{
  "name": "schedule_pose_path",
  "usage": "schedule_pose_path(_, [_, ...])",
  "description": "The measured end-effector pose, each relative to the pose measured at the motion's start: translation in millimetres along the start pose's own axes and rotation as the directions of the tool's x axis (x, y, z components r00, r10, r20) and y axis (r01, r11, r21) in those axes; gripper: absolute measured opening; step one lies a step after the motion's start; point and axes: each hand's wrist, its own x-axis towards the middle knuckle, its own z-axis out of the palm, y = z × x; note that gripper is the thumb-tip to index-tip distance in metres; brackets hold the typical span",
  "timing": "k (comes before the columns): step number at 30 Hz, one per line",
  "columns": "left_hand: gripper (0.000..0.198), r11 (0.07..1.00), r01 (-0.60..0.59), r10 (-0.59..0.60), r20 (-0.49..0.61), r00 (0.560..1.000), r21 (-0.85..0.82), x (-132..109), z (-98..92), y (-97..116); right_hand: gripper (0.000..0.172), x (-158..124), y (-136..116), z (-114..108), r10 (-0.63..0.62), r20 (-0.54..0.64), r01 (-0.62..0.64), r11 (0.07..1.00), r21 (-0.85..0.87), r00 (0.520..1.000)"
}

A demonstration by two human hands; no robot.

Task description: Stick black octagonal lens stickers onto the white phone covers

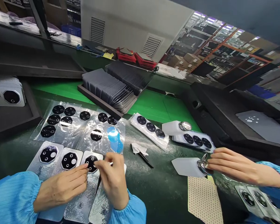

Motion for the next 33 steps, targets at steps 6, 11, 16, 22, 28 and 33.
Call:
schedule_pose_path(6, [0.016, 0.997, 0.010, -0.007, 0.040, 0.999, -0.075, -1.9, 4.1, -2.2, 0.020, -0.3, 10.5, 0.6, 0.283, 0.097, -0.297, 0.859, 0.418, 0.954])
schedule_pose_path(11, [0.020, 0.988, 0.044, -0.038, 0.043, 0.998, -0.147, -2.0, 2.4, -4.8, 0.035, -5.5, 12.5, 1.3, 0.414, 0.012, -0.353, 0.759, 0.546, 0.910])
schedule_pose_path(16, [0.021, 0.978, 0.100, -0.109, -0.041, 0.993, -0.184, -2.9, -7.4, -10.5, 0.017, -2.8, 15.2, -5.9, 0.444, -0.061, -0.345, 0.769, 0.538, 0.894])
schedule_pose_path(22, [0.022, 0.984, 0.093, -0.102, -0.051, 0.993, -0.149, -2.4, -9.8, -14.1, 0.012, -0.2, 14.9, -4.6, 0.491, -0.062, -0.375, 0.735, 0.565, 0.869])
schedule_pose_path(28, [0.021, 0.986, 0.108, -0.114, -0.043, 0.993, -0.127, 0.0, -9.7, -13.5, 0.004, -1.3, 13.3, -4.2, 0.360, -0.090, -0.273, 0.826, 0.493, 0.928])
schedule_pose_path(33, [0.019, 0.988, 0.097, -0.104, -0.054, 0.993, -0.120, -0.4, -9.3, -13.9, 0.008, -0.4, 11.3, -4.3, 0.306, -0.051, -0.258, 0.871, 0.418, 0.951])
